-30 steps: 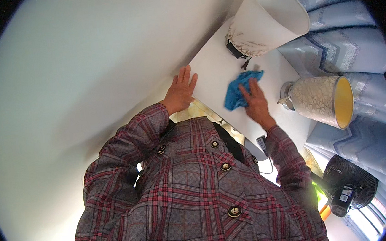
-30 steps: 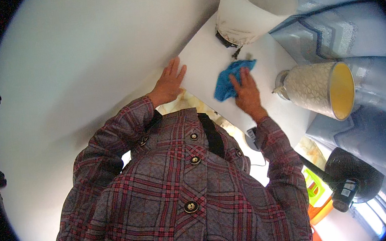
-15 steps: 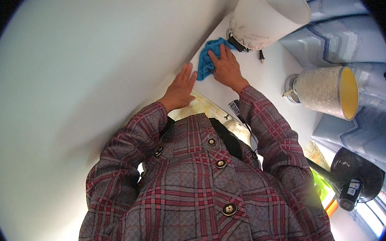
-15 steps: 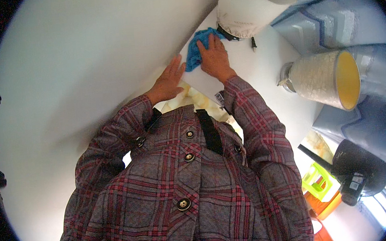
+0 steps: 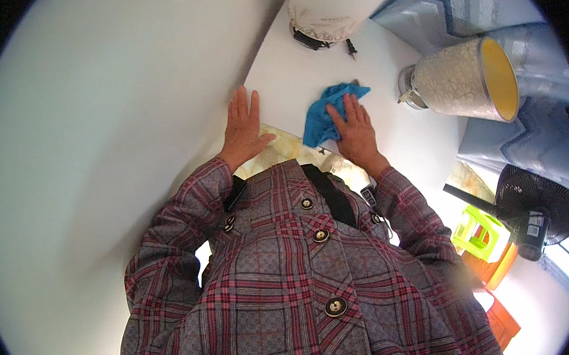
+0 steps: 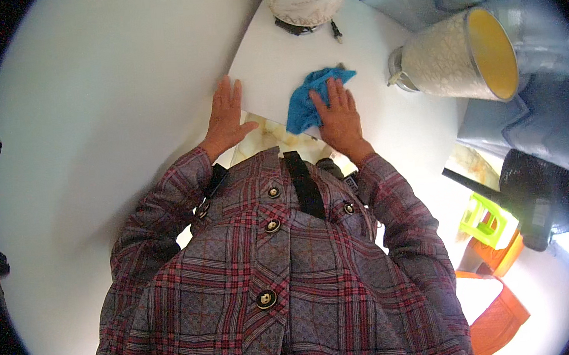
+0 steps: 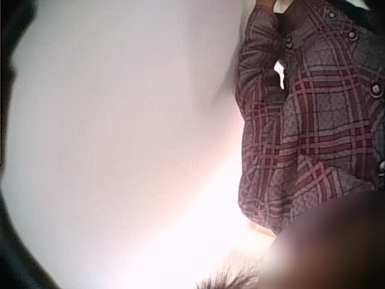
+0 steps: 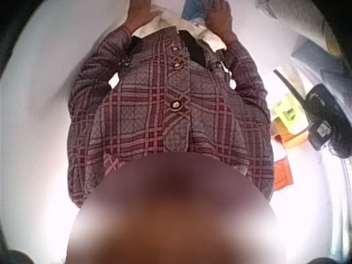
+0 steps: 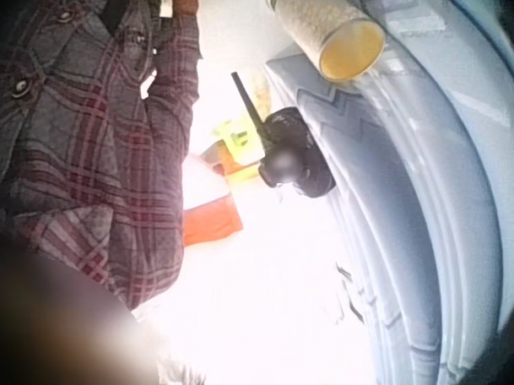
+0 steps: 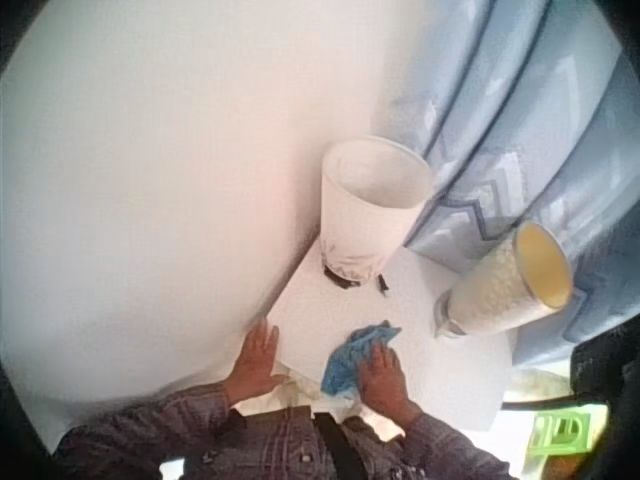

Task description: The person wipes a standing fan with a blue cloth, then cleans a white cabinet by opening and closing its door. They move two lampshades aside, wipe the cabinet top, and return the lampshades to their original positions.

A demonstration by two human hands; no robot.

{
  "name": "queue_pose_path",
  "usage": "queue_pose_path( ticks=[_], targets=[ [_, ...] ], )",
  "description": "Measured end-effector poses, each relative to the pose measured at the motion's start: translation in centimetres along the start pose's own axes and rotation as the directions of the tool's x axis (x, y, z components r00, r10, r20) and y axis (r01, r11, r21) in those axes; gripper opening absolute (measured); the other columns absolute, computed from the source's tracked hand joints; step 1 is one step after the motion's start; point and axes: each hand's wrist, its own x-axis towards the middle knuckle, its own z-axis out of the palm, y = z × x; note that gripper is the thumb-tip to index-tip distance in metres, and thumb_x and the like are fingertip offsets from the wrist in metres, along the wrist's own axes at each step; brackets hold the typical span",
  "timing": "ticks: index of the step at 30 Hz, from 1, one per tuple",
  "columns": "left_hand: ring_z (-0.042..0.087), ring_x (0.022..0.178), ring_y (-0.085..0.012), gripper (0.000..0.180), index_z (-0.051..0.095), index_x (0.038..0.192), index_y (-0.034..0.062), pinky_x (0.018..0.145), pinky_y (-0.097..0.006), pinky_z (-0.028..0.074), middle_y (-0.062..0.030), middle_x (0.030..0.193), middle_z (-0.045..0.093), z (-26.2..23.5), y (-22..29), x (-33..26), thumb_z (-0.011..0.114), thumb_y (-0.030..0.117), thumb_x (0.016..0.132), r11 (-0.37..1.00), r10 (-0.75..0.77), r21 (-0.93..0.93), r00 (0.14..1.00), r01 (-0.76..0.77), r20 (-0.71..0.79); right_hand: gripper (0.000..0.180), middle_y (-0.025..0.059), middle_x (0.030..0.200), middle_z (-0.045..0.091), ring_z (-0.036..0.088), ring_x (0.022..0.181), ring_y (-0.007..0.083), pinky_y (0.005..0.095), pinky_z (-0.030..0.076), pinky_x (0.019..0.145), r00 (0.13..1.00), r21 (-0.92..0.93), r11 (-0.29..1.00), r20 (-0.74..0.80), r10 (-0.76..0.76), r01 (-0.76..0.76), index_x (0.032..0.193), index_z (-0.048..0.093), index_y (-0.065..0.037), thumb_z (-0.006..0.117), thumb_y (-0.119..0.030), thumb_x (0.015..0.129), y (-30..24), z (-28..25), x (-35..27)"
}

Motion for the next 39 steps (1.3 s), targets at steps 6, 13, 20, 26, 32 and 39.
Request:
queue_pose_path(
  ticks=[6,13,20,26,32,39],
  targets=[
    [0.004,0.146,-0.0432,0.113,0.013,0.150,-0.0013,0.116,-0.055,0.008,-0.0273,0.156,0.005,1.1,2.9,2.2,0.081,0.036,0.068,0.981,0.193,0.024,0.980,-0.195,0.051,0.065,0.0251,0.152,0.027,0.026,0.141,0.0410,0.0548,0.025,0.112,0.979,0.054,0.978,-0.052,-0.199,0.202,0.139,0.048,-0.016,0.062,-0.008,0.075,-3.2,1.8,3.1],
    [-0.007,0.145,-0.0459,0.121,0.010,0.150,-0.0050,0.115,-0.059,0.002,-0.0311,0.155,-0.006,1.3,4.5,2.9,0.080,0.048,0.067,0.965,0.143,0.183,0.964,-0.186,0.223,0.073,0.0250,0.152,0.027,0.027,0.141,0.0420,0.0530,0.024,0.113,0.991,-0.078,0.993,-0.103,0.081,-0.089,0.142,0.044,-0.020,0.072,-0.019,0.074,2.4,0.7,-1.4],
    [-0.008,0.143,-0.0502,0.124,0.007,0.150,-0.0054,0.113,-0.062,0.003,-0.0347,0.153,-0.008,1.7,4.5,3.0,0.079,0.053,0.067,0.951,0.178,0.207,0.956,-0.228,0.235,0.072,0.0310,0.147,0.030,0.031,0.135,0.0478,0.0534,0.031,0.108,0.940,-0.004,0.965,-0.228,0.253,-0.261,0.142,0.041,-0.019,0.072,-0.023,0.077,6.0,-0.2,1.4],
    [-0.008,0.144,-0.0488,0.121,0.009,0.149,-0.0058,0.113,-0.062,0.003,-0.0331,0.154,-0.007,0.8,4.4,3.5,0.077,0.054,0.069,0.949,0.127,0.235,0.938,-0.210,0.324,0.061,0.0427,0.139,0.031,0.031,0.129,0.0585,0.0618,0.029,0.105,0.965,-0.030,0.981,-0.189,0.184,-0.193,0.137,0.041,-0.001,0.056,-0.010,0.079,5.4,0.9,-2.4],
    [-0.003,0.145,-0.0470,0.113,0.011,0.150,-0.0042,0.114,-0.060,0.005,-0.0310,0.155,-0.001,1.3,4.6,3.5,0.071,0.056,0.075,0.949,0.094,0.262,0.952,-0.174,0.293,0.068,0.0410,0.143,0.026,0.030,0.131,0.0566,0.0607,0.029,0.106,0.955,-0.108,0.955,-0.146,0.260,-0.277,0.142,0.038,-0.004,0.063,-0.013,0.080,7.8,0.1,-15.0],
    [0.002,0.145,-0.0433,0.107,0.016,0.150,-0.0018,0.115,-0.057,0.005,-0.0276,0.156,0.004,2.6,6.9,5.6,0.071,0.053,0.077,0.953,0.171,0.218,0.968,-0.210,0.184,0.078,0.0370,0.145,0.027,0.032,0.132,0.0525,0.0570,0.032,0.105,0.841,-0.092,0.857,-0.269,0.469,-0.507,0.144,0.038,-0.011,0.074,-0.030,0.077,11.6,-0.4,-13.9]
  ],
)
